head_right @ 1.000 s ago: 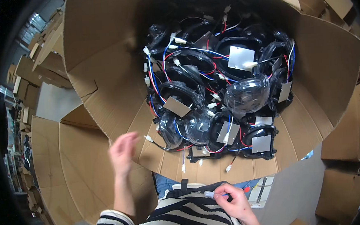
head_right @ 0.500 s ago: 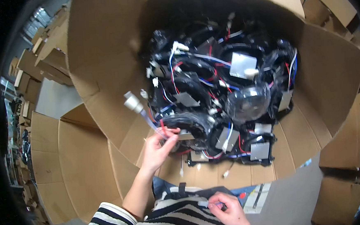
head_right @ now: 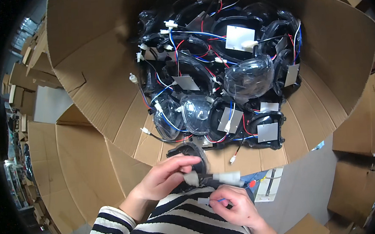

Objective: The person repeatedly picks up small electronic components with attached wires from a large cardboard box. They hold each item briefly, sometimes separating or adjusting the wires, and then place it back into the box. The task involves handling multiple similar units in a repetitive manner without a clear final assembly or destination shown.

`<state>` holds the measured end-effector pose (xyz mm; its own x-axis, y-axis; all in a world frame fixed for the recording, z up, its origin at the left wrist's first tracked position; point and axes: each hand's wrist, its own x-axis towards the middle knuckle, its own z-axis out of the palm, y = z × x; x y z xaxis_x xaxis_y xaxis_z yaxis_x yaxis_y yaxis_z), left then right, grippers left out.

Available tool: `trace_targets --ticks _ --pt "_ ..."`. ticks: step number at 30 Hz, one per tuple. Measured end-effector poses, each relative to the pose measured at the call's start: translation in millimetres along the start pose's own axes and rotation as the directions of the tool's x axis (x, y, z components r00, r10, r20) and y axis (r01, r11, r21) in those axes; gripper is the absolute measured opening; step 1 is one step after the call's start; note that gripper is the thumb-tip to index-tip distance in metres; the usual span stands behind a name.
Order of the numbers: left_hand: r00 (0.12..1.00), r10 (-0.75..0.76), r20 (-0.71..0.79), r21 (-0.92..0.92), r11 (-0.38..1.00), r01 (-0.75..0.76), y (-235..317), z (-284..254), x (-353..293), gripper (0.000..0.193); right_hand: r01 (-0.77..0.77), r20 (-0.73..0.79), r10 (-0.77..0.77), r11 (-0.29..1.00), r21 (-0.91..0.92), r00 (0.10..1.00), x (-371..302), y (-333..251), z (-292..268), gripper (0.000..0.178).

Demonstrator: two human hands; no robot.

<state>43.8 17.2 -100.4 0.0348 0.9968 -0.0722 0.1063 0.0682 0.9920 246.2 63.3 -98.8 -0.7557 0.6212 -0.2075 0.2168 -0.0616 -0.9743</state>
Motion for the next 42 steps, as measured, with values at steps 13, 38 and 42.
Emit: trace_targets --ticks 13,38,42 --pt "0.906 0.250 0.342 -0.079 0.968 -0.238 39 -19 28 0.018 0.166 -0.194 -0.150 0.984 0.070 0.969 -6 -22 -37 0.011" --pt "0.803 0.154 0.575 -0.257 0.966 0.000 -24 -11 23 0.028 0.117 -0.086 -0.150 0.945 -0.306 0.985 7 -29 -26 0.015" --pt "0.759 0.186 0.623 -0.249 0.968 -0.034 -26 -17 32 0.022 0.136 -0.136 -0.188 0.937 -0.321 0.973 11 -30 -23 0.016"
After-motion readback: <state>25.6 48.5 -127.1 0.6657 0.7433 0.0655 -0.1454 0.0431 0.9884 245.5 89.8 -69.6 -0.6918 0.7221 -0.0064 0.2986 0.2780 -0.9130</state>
